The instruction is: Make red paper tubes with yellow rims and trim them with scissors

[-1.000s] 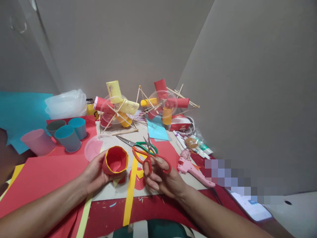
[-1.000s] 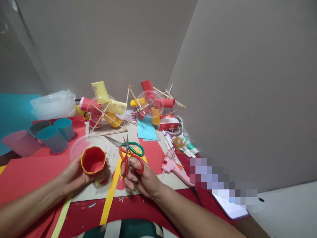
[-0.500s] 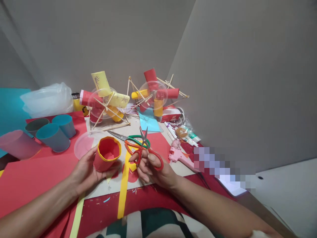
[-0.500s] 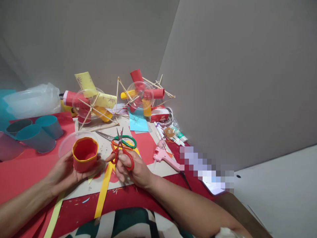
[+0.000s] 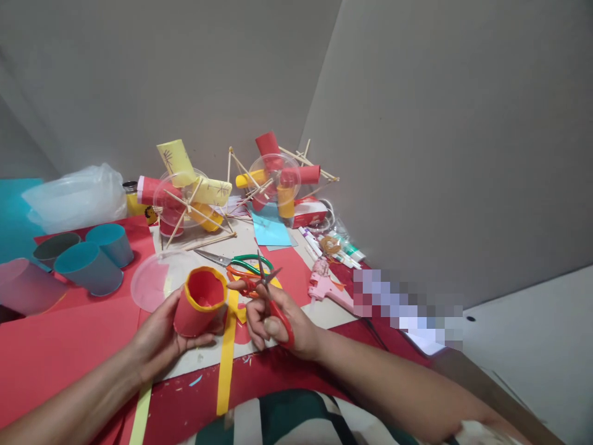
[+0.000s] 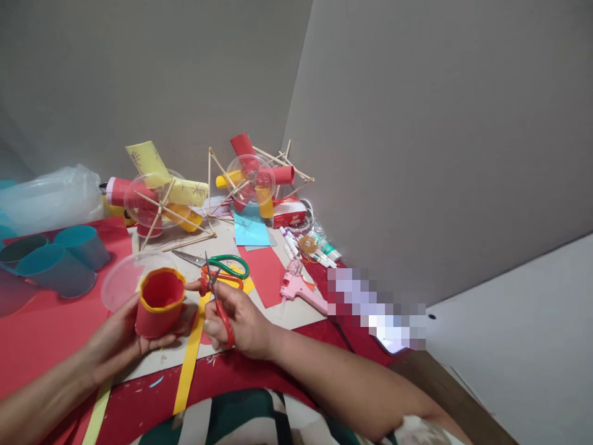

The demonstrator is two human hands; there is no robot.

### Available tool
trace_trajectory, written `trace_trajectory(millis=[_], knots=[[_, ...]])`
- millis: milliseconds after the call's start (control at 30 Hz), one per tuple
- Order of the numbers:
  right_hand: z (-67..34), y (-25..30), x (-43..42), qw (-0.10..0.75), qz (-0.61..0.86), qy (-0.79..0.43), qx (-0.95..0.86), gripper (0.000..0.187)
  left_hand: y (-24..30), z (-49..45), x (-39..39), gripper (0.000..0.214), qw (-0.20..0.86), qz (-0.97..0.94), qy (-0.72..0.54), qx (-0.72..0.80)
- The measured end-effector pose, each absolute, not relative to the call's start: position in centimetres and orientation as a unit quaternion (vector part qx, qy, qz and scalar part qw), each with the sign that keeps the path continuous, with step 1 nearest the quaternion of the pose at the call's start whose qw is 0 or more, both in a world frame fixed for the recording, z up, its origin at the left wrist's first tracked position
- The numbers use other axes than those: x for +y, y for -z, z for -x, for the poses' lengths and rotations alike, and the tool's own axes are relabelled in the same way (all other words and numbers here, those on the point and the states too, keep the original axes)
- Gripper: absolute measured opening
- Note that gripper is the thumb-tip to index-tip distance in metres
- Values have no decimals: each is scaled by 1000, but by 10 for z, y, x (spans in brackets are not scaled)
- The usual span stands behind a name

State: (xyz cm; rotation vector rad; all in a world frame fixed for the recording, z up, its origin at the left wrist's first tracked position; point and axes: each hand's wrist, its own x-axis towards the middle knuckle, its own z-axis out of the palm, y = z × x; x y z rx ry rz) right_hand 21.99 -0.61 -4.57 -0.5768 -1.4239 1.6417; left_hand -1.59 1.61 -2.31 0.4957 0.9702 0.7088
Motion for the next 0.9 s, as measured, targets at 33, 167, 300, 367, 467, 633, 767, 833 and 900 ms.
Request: trace_trajectory(millis=[33,167,300,367,467,633,767,833,900], knots=[[-220,45,-7,432,232,-646,-585,87,23,16,16,46,793,-231,-333,455],[-218,41,-11,428,242,-583,-646,77,21,13,12,46,783,-234,-340,464],[-217,38,-11,419,249,-565,-666,62,21,10,7,38,785,-256,-356,437],[-218,35,-11,425,260,-556,-665,55,24,11,5,35,795,-266,-358,412],[-221,31,-9,451,287,-538,-651,48,30,14,5,34,812,-283,-345,376],[-224,23,-6,486,334,-516,-621,46,33,20,8,32,823,-328,-327,329],[-223,15,-6,478,345,-549,-593,44,33,23,11,37,822,-367,-311,304],[-222,12,-6,472,343,-562,-587,44,31,25,12,47,821,-396,-291,290],[-221,11,-6,467,340,-572,-582,44,26,28,13,61,809,-434,-263,298]])
